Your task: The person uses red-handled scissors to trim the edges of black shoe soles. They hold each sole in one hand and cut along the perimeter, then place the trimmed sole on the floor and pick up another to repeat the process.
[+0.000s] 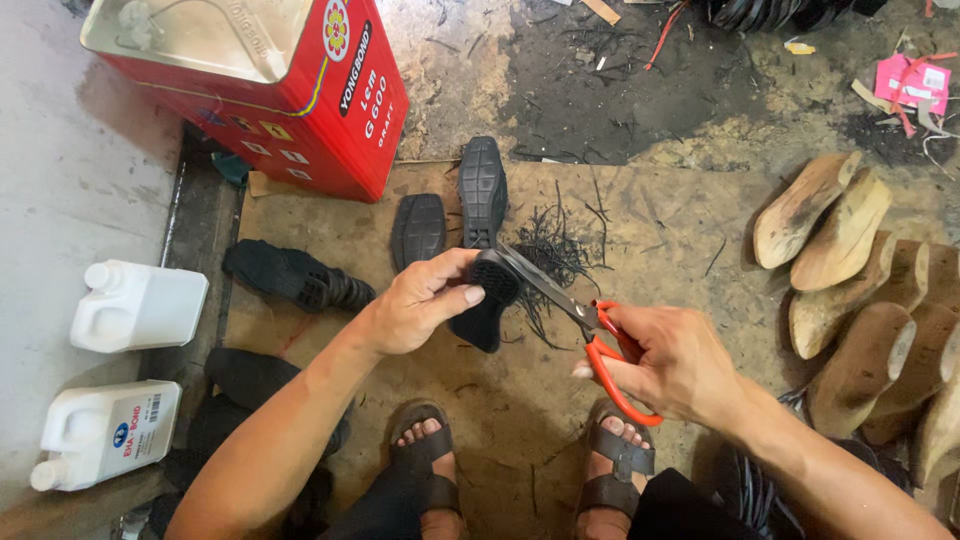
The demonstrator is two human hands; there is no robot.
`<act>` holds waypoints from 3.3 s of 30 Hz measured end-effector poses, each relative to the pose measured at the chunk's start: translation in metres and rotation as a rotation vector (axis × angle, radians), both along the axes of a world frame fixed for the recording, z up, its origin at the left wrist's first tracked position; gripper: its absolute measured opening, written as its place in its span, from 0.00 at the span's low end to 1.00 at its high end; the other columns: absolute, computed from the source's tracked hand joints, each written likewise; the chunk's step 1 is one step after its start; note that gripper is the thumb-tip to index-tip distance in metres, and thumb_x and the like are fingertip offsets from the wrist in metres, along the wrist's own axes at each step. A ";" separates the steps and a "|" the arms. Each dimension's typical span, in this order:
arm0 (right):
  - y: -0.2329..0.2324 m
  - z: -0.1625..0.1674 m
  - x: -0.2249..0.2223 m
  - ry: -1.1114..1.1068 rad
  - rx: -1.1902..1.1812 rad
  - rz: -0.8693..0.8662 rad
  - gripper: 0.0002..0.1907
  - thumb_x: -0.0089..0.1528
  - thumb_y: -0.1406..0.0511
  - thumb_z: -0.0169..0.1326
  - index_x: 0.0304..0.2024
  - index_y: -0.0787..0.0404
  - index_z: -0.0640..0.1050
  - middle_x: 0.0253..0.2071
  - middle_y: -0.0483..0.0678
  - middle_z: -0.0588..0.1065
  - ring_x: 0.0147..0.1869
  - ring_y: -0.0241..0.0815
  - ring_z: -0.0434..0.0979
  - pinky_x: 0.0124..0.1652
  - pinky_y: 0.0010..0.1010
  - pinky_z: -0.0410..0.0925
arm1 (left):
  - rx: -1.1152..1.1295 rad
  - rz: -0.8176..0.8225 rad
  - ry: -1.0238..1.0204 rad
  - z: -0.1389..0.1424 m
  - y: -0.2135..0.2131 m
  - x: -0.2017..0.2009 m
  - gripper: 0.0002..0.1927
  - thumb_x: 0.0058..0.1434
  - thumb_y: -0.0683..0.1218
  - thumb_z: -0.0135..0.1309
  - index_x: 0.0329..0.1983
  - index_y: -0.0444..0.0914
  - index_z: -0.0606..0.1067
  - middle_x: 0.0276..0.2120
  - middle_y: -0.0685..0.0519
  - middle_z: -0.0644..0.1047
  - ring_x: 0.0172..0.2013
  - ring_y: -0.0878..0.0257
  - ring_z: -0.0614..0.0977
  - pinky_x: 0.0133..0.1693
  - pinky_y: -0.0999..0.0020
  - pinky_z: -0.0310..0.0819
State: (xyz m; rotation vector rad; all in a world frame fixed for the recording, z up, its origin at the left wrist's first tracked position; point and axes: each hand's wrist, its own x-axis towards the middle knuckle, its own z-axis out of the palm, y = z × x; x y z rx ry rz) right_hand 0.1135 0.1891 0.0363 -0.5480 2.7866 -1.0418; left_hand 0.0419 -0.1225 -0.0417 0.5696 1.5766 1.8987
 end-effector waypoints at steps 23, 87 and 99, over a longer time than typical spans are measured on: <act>0.017 -0.022 -0.008 0.050 0.171 0.055 0.28 0.52 0.46 0.64 0.22 0.61 0.71 0.15 0.53 0.66 0.20 0.58 0.69 0.23 0.45 0.62 | -0.312 0.020 0.389 0.024 -0.011 -0.020 0.22 0.67 0.39 0.52 0.65 0.35 0.71 0.53 0.49 0.80 0.53 0.62 0.81 0.57 0.68 0.73; -0.004 -0.038 -0.011 -0.085 0.299 -0.273 0.21 0.56 0.48 0.62 0.29 0.58 0.80 0.18 0.53 0.74 0.22 0.58 0.73 0.25 0.44 0.64 | -0.691 0.866 0.631 -0.068 -0.028 -0.015 0.32 0.50 0.41 0.70 0.54 0.36 0.65 0.51 0.45 0.73 0.53 0.50 0.76 0.55 0.56 0.70; -0.017 -0.055 -0.018 -0.132 0.207 -0.259 0.20 0.54 0.49 0.62 0.33 0.58 0.81 0.19 0.54 0.74 0.21 0.57 0.74 0.25 0.44 0.66 | -1.275 0.384 0.475 -0.151 -0.034 -0.003 0.30 0.50 0.56 0.71 0.48 0.37 0.71 0.52 0.42 0.67 0.53 0.42 0.70 0.50 0.48 0.70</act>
